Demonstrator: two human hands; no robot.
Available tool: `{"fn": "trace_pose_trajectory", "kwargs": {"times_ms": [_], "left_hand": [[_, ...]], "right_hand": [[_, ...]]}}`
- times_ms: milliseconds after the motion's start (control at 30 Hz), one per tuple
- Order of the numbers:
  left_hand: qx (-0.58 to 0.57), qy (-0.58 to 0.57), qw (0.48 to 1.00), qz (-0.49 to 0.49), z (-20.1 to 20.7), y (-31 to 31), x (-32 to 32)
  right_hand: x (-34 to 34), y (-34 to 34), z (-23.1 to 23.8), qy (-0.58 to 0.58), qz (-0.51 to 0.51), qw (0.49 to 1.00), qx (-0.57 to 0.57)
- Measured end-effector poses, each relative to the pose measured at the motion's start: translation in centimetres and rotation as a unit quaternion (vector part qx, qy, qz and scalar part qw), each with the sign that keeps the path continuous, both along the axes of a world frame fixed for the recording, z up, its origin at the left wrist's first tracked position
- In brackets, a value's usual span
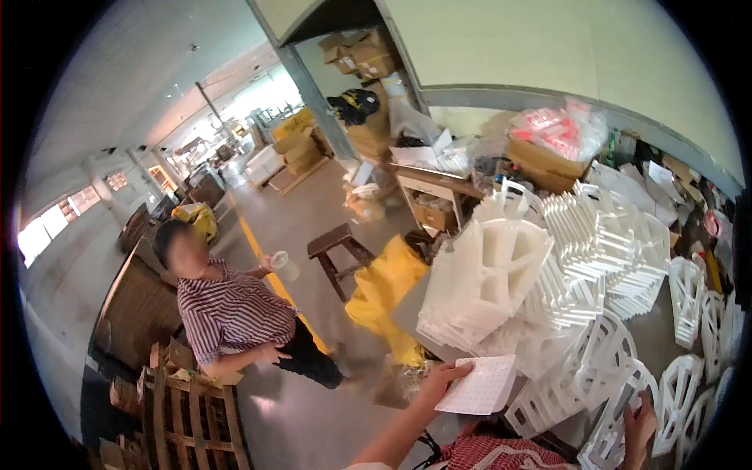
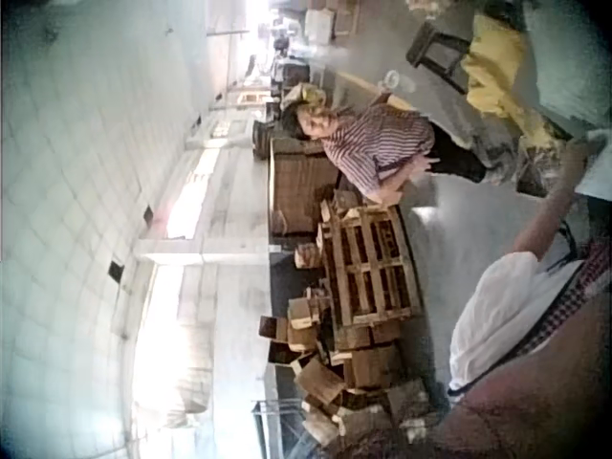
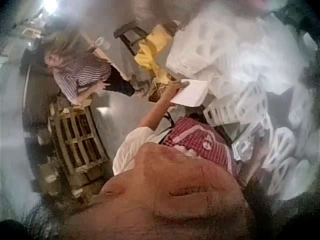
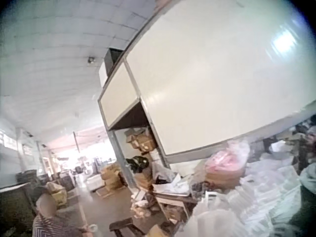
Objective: The person organizes several white plastic racks on a table by hand, stacking some and shifting others while holding a piece of paper.
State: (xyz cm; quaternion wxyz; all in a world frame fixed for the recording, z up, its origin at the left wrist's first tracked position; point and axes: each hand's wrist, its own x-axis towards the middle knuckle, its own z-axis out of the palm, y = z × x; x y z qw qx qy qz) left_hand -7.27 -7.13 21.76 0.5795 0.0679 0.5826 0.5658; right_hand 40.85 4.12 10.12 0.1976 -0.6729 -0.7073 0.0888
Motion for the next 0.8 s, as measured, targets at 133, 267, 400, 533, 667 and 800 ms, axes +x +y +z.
{"fn": "trace_pose_trajectory", "kwargs": {"times_ms": [133, 267, 400, 533, 667, 800], "left_hand": [[-0.058, 0.405, 0.901, -0.142, -7.7, -0.1, -1.6], [0.068, 0.136, 0.988, -0.041, -7.9, 1.1, 0.0], [0.072, 0.044, 0.996, 0.019, -6.4, 1.5, 1.5], [0.082, 0.0, 0.996, -0.025, -7.1, 1.8, 2.0], [0.064, 0.005, 0.998, -0.014, -7.0, 3.7, 3.1], [0.076, -0.013, 0.997, -0.009, -4.6, 3.3, 3.1]], "right_hand": [[-1.1, -0.8, 2.0, -0.005, -0.003, 0.999, -0.041], [-2.3, -1.5, 4.5, 0.119, -0.099, 0.968, -0.199], [-2.1, -2.7, 2.4, 0.306, -0.049, 0.926, -0.218], [-2.4, -4.5, 3.5, 0.438, -0.067, 0.867, -0.228], [-2.4, -4.9, 3.6, 0.484, -0.107, 0.848, -0.187], [-4.2, -3.9, 3.3, 0.535, -0.075, 0.824, -0.169]]}}
